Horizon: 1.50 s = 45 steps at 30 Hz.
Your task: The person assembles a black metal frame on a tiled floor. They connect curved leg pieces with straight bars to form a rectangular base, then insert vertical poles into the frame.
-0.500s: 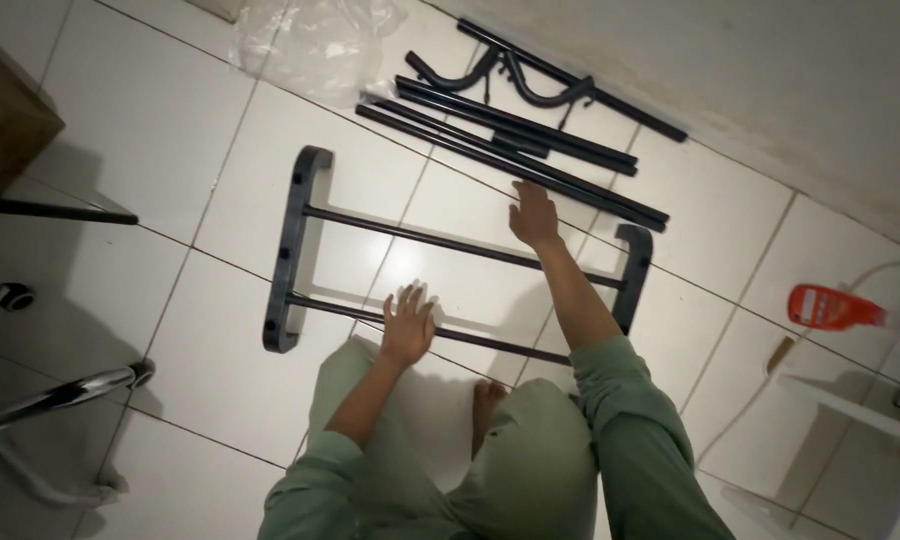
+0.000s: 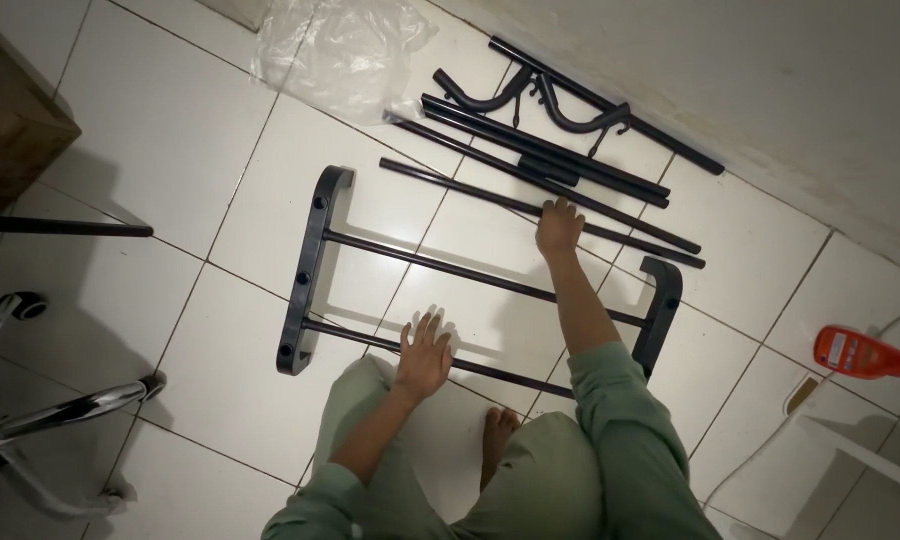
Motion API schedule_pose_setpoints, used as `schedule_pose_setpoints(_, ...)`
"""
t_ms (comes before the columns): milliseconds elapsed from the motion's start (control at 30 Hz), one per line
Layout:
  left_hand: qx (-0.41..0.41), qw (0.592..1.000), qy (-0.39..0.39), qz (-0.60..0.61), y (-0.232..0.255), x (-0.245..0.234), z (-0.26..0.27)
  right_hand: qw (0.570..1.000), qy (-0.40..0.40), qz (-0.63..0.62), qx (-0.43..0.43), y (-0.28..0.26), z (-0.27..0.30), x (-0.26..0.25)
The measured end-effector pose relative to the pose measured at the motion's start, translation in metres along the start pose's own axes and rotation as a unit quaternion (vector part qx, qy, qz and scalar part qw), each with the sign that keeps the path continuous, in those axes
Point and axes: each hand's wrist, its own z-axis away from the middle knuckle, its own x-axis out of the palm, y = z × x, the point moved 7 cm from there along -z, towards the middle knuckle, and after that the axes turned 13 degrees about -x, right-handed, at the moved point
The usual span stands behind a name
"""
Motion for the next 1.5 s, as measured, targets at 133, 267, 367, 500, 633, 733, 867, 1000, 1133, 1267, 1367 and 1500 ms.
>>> schedule_pose_setpoints(133,0.004,1.000,0.009,-0.004,0.002,-0.002,-0.003,1.000,0.000,-0.009,0.005,0.000,-0.008,-0.003)
schedule_pose_setpoints(267,-0.006,1.000,-0.022,-0.021,-0.002,0.004,-0.005,0.997,0.062,0.024,-0.043,-0.003,0.000,-0.040)
schedule_pose_setpoints(367,0.016,0.999,0.035,0.010,0.000,-0.002,-0.003,0.990,0.110,0.016,-0.085,-0.016,0.009,-0.098)
schedule_pose_setpoints(500,0.010,0.992,0.061,0.106,-0.002,-0.013,-0.003,0.965,0.191,-0.114,-0.140,-0.055,0.038,-0.216)
schedule_pose_setpoints(633,-0.027,0.952,0.063,0.298,0.001,-0.058,-0.011,0.897,0.288,-0.224,-0.251,-0.112,0.085,-0.350)
schedule_pose_setpoints(733,-0.021,0.907,0.057,0.418,0.022,-0.105,-0.004,0.913,0.176,-0.293,-0.225,-0.145,0.114,-0.404)
schedule_pose_setpoints(867,-0.033,0.883,0.074,0.463,0.038,-0.164,0.020,0.883,0.093,-0.409,-0.213,-0.186,0.158,-0.438)
schedule_pose_setpoints(1000,0.000,0.897,0.164,0.411,0.026,-0.197,0.063,0.803,0.086,-0.536,-0.245,-0.221,0.193,-0.447)
schedule_pose_setpoints(1133,0.031,0.910,0.204,0.361,-0.006,-0.178,0.106,0.737,0.086,-0.610,-0.278,-0.239,0.217,-0.440)
schedule_pose_setpoints(1267,-0.023,0.905,0.217,0.365,-0.047,-0.157,0.124,0.704,0.043,-0.645,-0.294,-0.246,0.229,-0.437)
schedule_pose_setpoints(1367,-0.121,0.890,0.199,0.392,-0.074,-0.146,0.128,0.698,0.014,-0.652,-0.296,-0.252,0.234,-0.436)
schedule_pose_setpoints(1500,-0.092,0.888,0.236,0.383,-0.093,-0.154,0.125,0.726,0.000,-0.624,-0.288,-0.260,0.229,-0.438)
